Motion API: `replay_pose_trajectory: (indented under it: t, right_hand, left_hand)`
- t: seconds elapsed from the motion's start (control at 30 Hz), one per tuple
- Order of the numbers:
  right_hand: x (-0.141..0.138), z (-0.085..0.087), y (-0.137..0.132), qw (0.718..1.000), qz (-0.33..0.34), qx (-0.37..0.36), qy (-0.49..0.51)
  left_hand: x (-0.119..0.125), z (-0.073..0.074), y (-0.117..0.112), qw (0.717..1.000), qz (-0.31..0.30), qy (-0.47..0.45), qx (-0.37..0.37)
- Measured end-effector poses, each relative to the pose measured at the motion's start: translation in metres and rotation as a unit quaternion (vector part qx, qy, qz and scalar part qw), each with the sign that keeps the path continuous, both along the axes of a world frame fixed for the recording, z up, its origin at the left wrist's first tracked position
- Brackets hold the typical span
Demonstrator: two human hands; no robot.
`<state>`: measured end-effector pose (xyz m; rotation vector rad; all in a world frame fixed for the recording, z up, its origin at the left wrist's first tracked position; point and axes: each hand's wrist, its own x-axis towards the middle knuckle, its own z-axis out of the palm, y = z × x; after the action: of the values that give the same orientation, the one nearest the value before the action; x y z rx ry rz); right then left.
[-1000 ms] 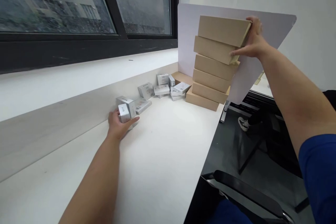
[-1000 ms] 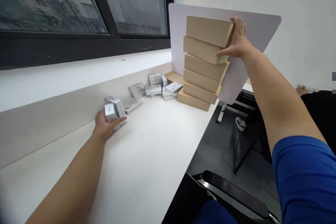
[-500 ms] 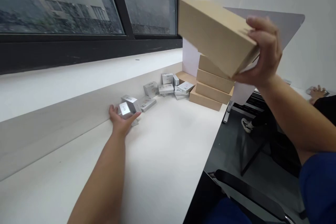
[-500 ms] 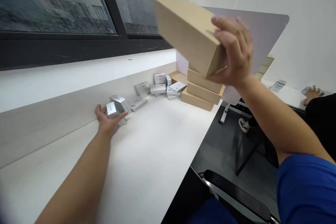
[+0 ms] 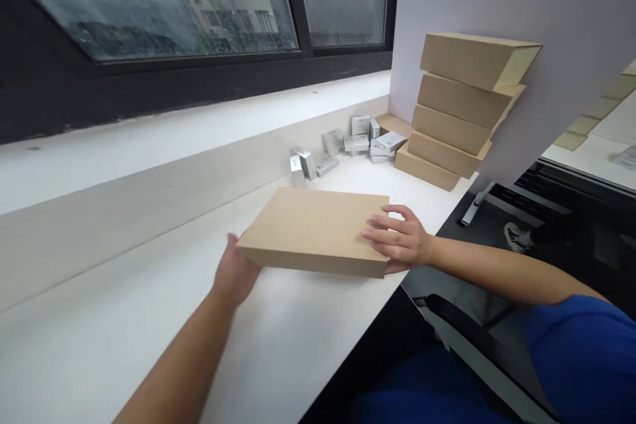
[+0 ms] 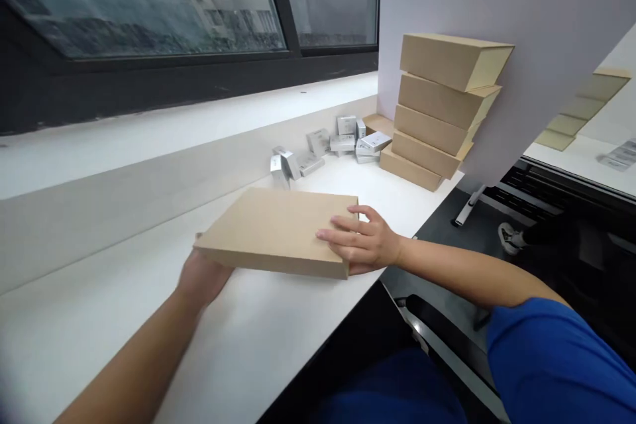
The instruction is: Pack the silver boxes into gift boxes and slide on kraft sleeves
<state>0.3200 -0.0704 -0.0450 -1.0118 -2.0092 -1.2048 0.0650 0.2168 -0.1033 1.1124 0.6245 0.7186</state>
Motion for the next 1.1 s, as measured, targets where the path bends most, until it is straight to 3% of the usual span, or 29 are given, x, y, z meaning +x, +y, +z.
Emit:
replay_pose_trajectory:
  t: [0.1, 0.2, 0.3, 0.4, 0.57, 0.7, 0.8, 0.97, 1.1]
  right_hand:
    - [-0.009, -0.041, 0.026, 0.999, 0.010, -0.043, 0.006]
    - [-0.028, -0.072, 0.060, 0.994, 0.038, -0.091, -0.040]
    - [-0.050, -0.093, 0.092, 0.990, 0.111, -0.074, -0.051]
    - [-0.064, -0.106, 0.118, 0.988, 0.142, -0.061, -0.011]
    - [-0.068, -0.104, 0.164, 0.971, 0.141, -0.192, -0.021]
    - [-0.081, -0.094, 0.195, 0.939, 0.104, -0.328, 0.013]
    - [-0.093, -0.090, 0.203, 0.914, 0.093, -0.390, 0.053]
    - [-0.083, -0.078, 0.196, 0.892, 0.085, -0.418, 0.151]
    - [-0.064, -0.069, 0.194, 0.865, 0.041, -0.410, 0.286]
  left_hand:
    - [-0.058, -0.008, -0.038, 0.997, 0.053, 0.033, 0.041]
    - [-0.084, -0.019, -0.064, 0.978, 0.121, 0.097, 0.143]
    - [-0.090, -0.029, -0.062, 0.947, 0.223, 0.143, 0.181]
    - [-0.099, -0.031, -0.040, 0.916, 0.297, 0.190, 0.191]
    - [-0.123, -0.017, -0.010, 0.897, 0.273, 0.290, 0.191]
    - [-0.134, -0.007, -0.005, 0.868, 0.348, 0.284, 0.213]
    - [-0.136, -0.004, -0.005, 0.855, 0.380, 0.277, 0.219]
    - [-0.142, -0.004, -0.010, 0.848, 0.375, 0.284, 0.246]
    - [-0.171, 0.007, -0.015, 0.819, 0.400, 0.273, 0.307]
